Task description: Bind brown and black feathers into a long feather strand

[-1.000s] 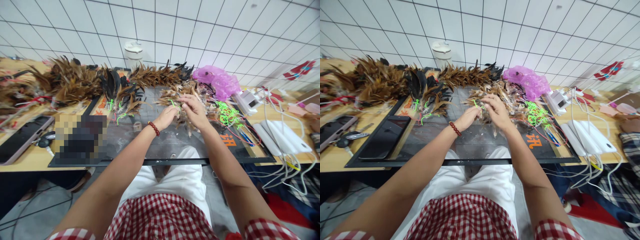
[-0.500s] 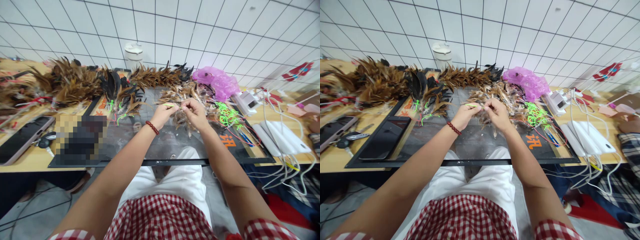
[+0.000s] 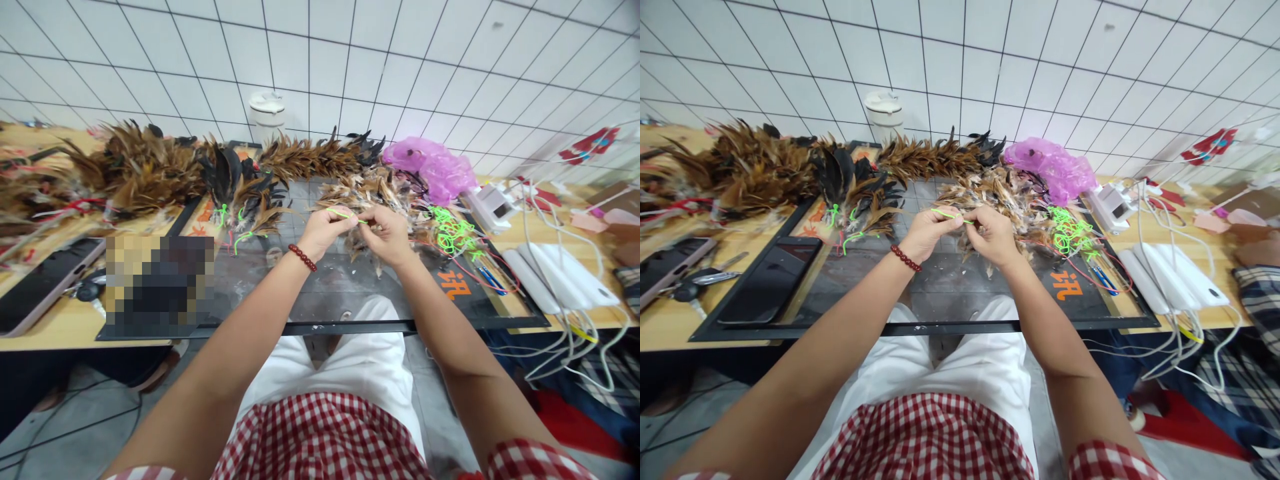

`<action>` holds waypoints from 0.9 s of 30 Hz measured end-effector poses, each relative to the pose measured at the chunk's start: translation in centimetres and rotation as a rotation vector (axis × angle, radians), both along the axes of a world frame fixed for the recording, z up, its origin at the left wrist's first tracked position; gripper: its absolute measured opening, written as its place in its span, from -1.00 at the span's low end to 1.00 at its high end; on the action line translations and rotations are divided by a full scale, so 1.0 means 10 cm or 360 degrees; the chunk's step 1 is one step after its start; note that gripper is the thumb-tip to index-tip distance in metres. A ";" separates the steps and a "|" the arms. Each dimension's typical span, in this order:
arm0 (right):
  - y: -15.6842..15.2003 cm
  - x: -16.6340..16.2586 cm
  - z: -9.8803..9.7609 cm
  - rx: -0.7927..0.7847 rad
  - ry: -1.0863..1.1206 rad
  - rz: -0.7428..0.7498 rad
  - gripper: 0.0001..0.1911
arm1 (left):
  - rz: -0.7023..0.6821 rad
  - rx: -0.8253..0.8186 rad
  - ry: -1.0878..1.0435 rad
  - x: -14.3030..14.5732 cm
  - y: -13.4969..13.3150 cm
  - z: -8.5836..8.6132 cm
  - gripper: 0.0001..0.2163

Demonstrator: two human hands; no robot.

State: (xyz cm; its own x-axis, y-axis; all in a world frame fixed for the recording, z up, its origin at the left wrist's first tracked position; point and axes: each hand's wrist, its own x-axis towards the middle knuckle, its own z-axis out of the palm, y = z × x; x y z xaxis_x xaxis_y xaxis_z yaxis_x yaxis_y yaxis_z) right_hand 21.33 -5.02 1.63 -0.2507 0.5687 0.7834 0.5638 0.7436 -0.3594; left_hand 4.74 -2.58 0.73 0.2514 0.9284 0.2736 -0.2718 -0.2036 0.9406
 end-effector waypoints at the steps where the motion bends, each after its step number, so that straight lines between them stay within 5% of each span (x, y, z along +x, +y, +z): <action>1: -0.01 -0.01 0.00 -0.0008 0.0030 -0.0052 -0.92 | 0.0098 0.0126 0.0082 0.00 0.00 0.00 -0.87; 6: -0.03 -0.12 -0.04 -0.0153 0.0180 -0.0184 -0.91 | 0.0840 0.0799 0.0756 -0.02 -0.04 0.01 -0.98; 8: -0.04 -0.18 -0.06 -0.0233 0.0237 -0.0190 -0.88 | 0.0971 0.1016 0.0891 -0.03 -0.07 0.00 -0.97; 15: -0.09 -0.20 0.01 -0.0297 0.0331 0.0125 -0.85 | 0.0907 0.1237 0.0700 -0.03 -0.06 -0.05 -0.84; 22: 0.03 -0.23 -0.05 -0.1081 0.1077 0.0403 -0.69 | 0.0812 0.1138 0.0659 -0.01 -0.03 -0.10 -0.85; 27: 0.08 -0.22 -0.07 -0.1300 0.1257 0.0522 -0.59 | 0.0798 0.1140 0.0610 -0.02 -0.03 -0.10 -0.85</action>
